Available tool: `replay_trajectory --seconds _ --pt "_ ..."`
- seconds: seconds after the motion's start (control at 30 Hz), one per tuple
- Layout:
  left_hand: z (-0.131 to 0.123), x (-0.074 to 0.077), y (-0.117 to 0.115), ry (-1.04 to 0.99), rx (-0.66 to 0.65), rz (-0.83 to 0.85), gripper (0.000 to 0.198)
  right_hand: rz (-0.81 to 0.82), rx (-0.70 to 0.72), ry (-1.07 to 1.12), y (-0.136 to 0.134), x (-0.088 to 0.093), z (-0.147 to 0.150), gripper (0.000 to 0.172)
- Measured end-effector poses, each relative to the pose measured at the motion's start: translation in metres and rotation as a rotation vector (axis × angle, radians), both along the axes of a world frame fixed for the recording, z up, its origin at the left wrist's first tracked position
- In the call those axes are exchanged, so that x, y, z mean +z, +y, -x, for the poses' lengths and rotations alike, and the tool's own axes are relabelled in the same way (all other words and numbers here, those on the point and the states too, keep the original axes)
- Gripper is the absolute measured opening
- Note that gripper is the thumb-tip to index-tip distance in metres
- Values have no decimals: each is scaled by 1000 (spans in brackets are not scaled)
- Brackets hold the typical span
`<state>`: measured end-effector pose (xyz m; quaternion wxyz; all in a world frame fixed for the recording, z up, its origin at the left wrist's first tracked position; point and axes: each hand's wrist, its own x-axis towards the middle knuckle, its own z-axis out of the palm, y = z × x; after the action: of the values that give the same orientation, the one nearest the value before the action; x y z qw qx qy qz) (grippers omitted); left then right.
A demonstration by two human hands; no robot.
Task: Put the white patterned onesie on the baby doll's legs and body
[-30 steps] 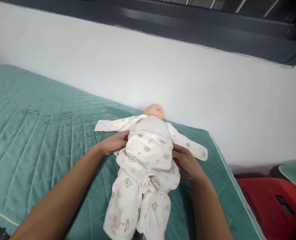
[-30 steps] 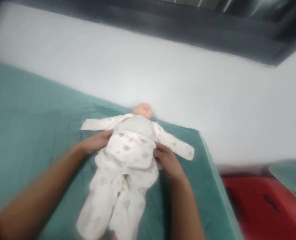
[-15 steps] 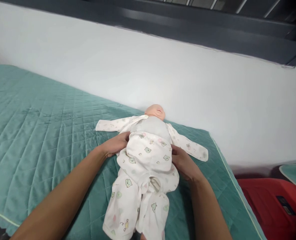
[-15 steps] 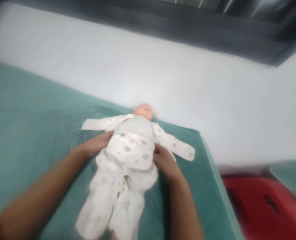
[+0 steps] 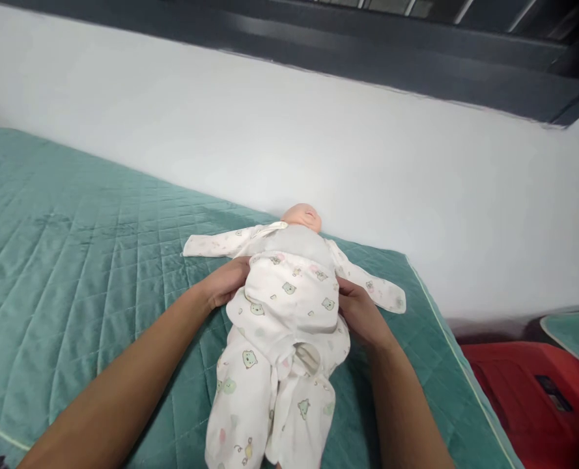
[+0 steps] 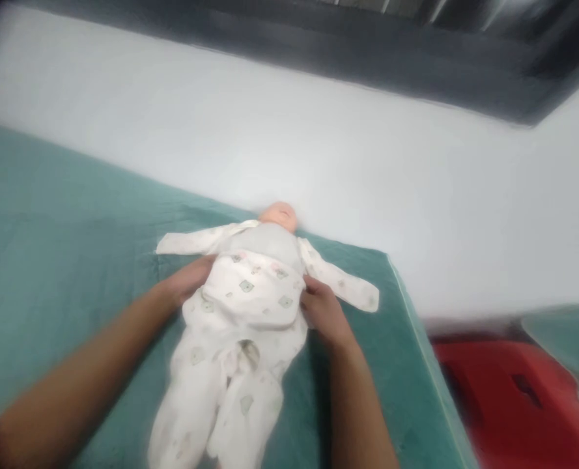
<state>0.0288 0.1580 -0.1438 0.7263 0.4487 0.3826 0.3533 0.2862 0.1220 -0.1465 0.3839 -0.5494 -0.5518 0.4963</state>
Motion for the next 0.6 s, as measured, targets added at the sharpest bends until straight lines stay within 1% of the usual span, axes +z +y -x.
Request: replay_trajectory --seconds 0.07,0.13,0.2,0.27,0.3,0.37,0.47,0.53,0.6 --pt "-2 -1 2 -67 26 82 34 -4 25 74 2 -4 -2 35" --pt "-4 1 2 -78 54 110 32 21 34 127 5 -8 -4 36" --pt "-3 5 0 -31 61 91 30 48 39 146 6 -10 -5 36" --pt "-2 8 -1 55 53 34 29 55 51 140 7 -11 -6 36" --pt "-1 8 -2 111 54 -20 28 50 57 129 7 -11 -6 35" --pt "3 4 1 244 74 -195 24 46 72 106 6 -9 -6 34" --pt "7 -11 11 483 158 -510 19 73 81 118 6 -7 -5 32" --pt "8 -21 19 606 200 -612 20 100 73 141 6 -7 -3 32" --pt "8 -27 23 648 222 -655 17 111 58 152 7 -9 -2 34"
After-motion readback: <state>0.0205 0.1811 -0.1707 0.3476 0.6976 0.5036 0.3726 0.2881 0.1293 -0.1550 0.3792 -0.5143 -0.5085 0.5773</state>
